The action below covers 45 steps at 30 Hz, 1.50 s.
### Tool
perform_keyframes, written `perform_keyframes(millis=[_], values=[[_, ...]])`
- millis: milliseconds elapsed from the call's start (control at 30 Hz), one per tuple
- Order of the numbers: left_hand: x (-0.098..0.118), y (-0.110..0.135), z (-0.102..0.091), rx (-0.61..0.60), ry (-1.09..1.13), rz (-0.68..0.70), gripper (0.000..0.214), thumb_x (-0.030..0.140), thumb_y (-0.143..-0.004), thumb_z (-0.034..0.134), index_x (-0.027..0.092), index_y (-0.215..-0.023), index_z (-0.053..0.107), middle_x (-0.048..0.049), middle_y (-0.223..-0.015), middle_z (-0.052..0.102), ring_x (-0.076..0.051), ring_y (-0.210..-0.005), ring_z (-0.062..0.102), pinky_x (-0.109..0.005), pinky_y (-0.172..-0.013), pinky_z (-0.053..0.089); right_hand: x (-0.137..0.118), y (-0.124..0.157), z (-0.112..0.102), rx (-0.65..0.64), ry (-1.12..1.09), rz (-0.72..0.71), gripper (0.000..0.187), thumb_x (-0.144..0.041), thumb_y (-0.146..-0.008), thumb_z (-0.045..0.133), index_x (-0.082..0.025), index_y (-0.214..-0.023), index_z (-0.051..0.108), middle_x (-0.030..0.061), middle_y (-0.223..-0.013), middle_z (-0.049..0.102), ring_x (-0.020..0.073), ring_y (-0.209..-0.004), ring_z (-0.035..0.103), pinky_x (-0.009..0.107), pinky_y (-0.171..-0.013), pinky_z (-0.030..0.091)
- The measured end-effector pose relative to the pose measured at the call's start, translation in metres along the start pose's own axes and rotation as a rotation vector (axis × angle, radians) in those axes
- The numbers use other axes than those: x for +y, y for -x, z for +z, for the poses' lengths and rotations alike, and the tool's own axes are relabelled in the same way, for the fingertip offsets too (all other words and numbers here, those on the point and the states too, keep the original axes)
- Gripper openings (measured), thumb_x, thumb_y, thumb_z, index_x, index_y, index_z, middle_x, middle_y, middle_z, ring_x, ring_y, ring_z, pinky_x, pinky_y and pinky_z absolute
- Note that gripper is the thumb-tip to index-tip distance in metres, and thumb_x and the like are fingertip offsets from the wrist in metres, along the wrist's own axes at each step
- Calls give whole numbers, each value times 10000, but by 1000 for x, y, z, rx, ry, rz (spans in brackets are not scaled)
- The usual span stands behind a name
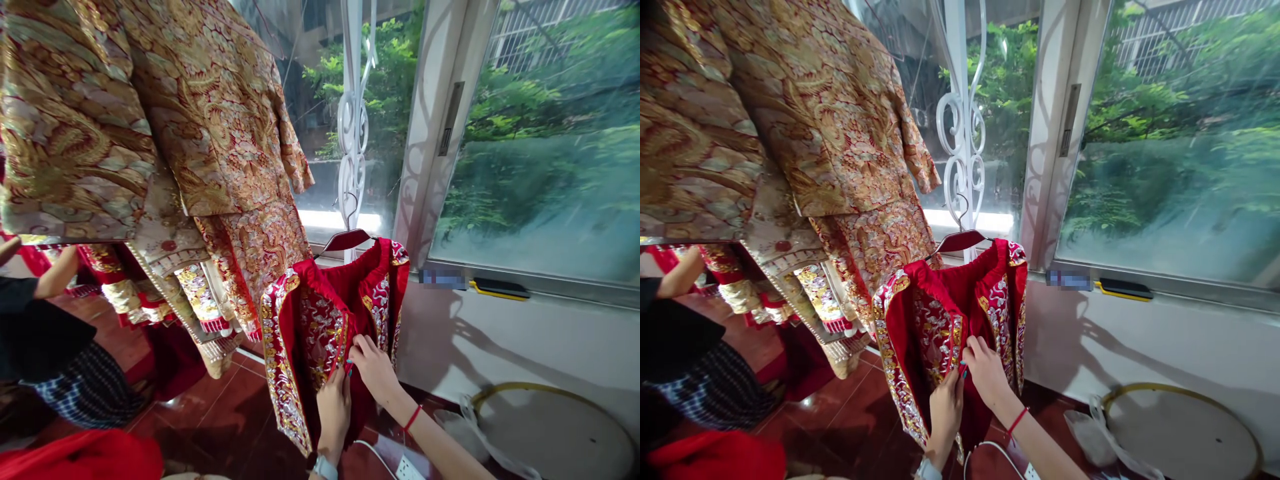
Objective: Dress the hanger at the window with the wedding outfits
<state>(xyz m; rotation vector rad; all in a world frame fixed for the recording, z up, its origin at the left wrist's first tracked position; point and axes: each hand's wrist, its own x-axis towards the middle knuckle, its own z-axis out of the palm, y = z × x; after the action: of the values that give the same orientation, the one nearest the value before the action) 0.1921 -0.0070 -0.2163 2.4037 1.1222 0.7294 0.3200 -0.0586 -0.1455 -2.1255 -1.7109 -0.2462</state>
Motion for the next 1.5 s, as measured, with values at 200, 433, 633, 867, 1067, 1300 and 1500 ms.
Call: perform_keyframes(millis=[200,433,633,867,1067,1300,1500], values=[[-6,10,-2,-15,64,-64,293,194,-946,381,205,-1016,664,-73,-926,756,-198,-794,724,-248,-684,495,-2,-4,-16,-272,-327,145,146,-209,-887,561,-193,-920,703,104,-1146,653,236,-1099,618,312,-912,477],[-6,12,-11,-85,124,-144,392,119,-862,396,189,-1148,654,-107,-1099,734,-207,-938,713,-276,-813,523,-29,22,13,-149,-558,241,250,-124,-828,519,-196,-1037,636,52,-903,694,190,-774,674,261,-700,486],[-8,16,-15,-76,111,-120,382,164,-879,390,181,-1160,649,-123,-1041,742,-223,-865,720,-286,-746,532,-41,27,30,-55,-541,249,228,-123,-914,380,-196,-894,596,77,-874,696,218,-786,683,300,-697,490],[-11,18,-16,-81,82,-111,334,201,-919,365,188,-1055,669,-110,-965,750,-232,-824,721,-287,-698,513,-39,39,42,140,-713,302,102,-187,-868,509,-239,-953,530,31,-885,628,202,-807,643,318,-748,513],[-11,17,-14,-68,146,-115,361,174,-886,378,156,-1118,654,-135,-1021,736,-239,-886,714,-303,-758,521,-43,41,43,63,-794,291,126,-203,-894,443,-220,-808,534,28,-824,615,194,-762,618,323,-747,477],[-18,18,-8,-80,153,-109,360,165,-880,378,172,-1101,662,-115,-1008,741,-238,-863,711,-306,-744,518,-44,32,34,-198,-1492,604,281,-434,-704,657,-199,-667,507,-66,-500,472,79,-377,379,210,-404,265],[-30,16,5,37,116,-59,345,205,-931,361,193,-1060,681,-108,-1005,750,-205,-834,723,-273,-733,538,-38,1,-11,5,-1824,824,357,-422,-522,793,-174,-639,565,-54,-512,503,37,-397,328,185,-398,191]])
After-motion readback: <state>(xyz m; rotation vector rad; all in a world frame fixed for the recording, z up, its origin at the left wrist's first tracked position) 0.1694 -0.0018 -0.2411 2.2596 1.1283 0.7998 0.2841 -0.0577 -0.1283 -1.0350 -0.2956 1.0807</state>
